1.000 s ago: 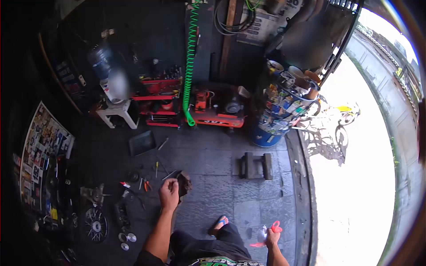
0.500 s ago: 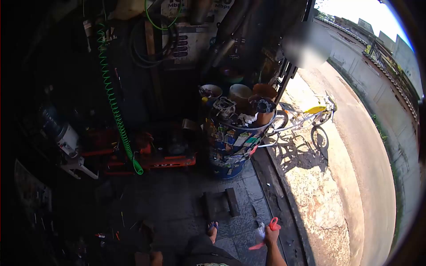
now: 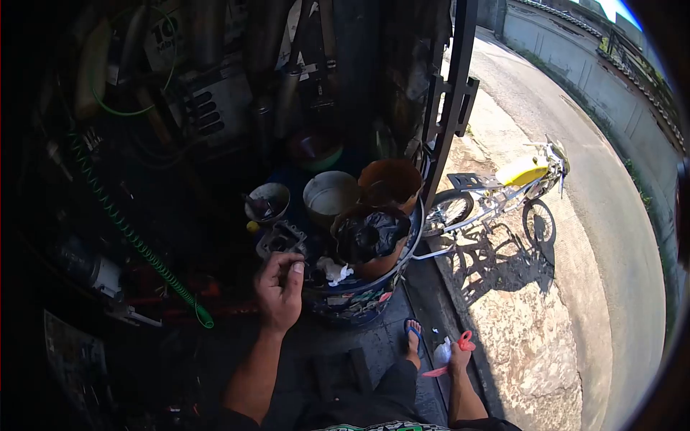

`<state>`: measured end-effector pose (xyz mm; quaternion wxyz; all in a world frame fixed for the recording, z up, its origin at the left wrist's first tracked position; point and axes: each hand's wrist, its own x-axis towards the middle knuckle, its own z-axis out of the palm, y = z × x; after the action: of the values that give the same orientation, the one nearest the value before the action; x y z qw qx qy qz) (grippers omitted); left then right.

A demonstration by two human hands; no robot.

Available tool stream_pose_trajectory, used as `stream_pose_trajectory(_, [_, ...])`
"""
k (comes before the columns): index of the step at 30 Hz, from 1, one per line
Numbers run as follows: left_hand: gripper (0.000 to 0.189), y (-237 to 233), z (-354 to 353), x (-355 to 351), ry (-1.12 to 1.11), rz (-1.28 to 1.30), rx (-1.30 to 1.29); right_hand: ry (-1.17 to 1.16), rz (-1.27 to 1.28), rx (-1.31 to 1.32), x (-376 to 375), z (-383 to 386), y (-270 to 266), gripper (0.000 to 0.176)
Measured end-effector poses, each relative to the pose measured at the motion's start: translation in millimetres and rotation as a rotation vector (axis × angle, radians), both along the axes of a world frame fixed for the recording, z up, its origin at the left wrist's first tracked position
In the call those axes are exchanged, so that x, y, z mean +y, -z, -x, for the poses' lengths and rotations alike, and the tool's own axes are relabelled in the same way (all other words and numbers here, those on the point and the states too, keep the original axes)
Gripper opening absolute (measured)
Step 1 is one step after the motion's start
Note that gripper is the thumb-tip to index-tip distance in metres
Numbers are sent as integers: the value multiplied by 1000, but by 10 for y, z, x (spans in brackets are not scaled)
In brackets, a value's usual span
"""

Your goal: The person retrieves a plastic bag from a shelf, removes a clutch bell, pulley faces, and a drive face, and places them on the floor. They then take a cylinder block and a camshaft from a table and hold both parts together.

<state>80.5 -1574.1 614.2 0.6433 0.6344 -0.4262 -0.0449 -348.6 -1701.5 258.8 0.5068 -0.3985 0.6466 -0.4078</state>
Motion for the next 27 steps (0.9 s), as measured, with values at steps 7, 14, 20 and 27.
stream_pose_trajectory(7, [29,-805,489,-2681,19,119,-537,-182,92,131,-2809,-656,441,27])
stream_pose_trajectory(14, [95,-1362,426,-4931,-30,132,-547,65,234,-231,-5085,-1954,-64,22])
stream_pose_trajectory(20, [83,-1304,566,-5084,-539,39,-856,-496,376,-602,-6949,-3489,-471,31])
stream_pose_trajectory(27, [83,-814,519,-5595,-594,257,-770,-357,947,-106,-8027,-3894,-2533,31])
